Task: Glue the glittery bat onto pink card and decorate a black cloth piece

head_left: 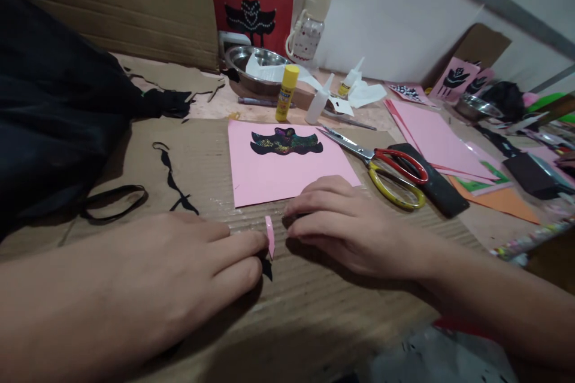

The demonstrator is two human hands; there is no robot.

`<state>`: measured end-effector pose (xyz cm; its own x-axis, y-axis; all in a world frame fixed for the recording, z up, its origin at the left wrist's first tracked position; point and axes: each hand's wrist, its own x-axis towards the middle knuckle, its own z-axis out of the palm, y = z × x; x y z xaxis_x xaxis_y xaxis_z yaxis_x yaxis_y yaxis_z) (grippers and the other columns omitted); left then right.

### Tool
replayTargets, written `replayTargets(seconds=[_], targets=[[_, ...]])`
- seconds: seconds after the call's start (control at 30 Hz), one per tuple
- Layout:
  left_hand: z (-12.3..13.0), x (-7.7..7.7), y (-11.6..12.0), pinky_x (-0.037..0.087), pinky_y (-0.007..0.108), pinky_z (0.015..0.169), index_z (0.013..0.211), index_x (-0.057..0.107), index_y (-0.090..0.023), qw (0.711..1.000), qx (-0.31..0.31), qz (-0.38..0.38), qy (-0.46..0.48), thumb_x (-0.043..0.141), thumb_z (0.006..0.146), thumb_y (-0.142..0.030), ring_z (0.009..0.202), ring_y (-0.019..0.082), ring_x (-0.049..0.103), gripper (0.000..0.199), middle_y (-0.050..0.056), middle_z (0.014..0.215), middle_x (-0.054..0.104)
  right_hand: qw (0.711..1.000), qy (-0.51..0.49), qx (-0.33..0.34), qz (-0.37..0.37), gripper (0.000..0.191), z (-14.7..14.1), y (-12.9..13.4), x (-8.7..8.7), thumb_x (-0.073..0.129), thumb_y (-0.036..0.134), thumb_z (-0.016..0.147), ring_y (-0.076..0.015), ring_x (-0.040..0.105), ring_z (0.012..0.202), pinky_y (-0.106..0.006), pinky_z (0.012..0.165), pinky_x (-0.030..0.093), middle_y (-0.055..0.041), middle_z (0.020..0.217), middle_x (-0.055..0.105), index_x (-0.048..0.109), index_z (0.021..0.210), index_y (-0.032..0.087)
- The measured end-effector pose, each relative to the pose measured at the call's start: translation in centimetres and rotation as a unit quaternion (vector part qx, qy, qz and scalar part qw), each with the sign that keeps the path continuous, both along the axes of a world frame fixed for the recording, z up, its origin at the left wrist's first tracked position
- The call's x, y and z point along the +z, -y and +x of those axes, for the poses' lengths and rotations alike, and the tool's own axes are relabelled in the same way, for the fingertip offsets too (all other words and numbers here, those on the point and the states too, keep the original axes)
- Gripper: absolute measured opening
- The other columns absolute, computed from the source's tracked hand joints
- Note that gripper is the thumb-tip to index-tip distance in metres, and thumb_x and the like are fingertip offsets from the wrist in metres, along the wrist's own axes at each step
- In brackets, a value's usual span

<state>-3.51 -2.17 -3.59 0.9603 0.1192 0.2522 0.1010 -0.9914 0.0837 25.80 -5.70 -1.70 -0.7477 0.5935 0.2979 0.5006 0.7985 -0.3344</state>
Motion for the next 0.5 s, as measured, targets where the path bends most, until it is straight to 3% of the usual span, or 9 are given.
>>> replayTargets(seconds=[0.5], targets=[[0.26,-0.09,-0.12,0.049,0.032,0.06,0.104,0.067,-0.025,1.0,0.004,-0.015,0.01,0.049,0.099,-0.012,0.071,0.02,0.065,0.023,0.004,0.105,0.08,0.997,0.065,0.04,-0.017,0.016,-0.89,0.21,-0.3,0.054,0.017,0.113,-0.0223,0.063,0.127,-0.042,0.116,0.042,-0.0077,0.136,0.076,0.067,0.122,0.019]])
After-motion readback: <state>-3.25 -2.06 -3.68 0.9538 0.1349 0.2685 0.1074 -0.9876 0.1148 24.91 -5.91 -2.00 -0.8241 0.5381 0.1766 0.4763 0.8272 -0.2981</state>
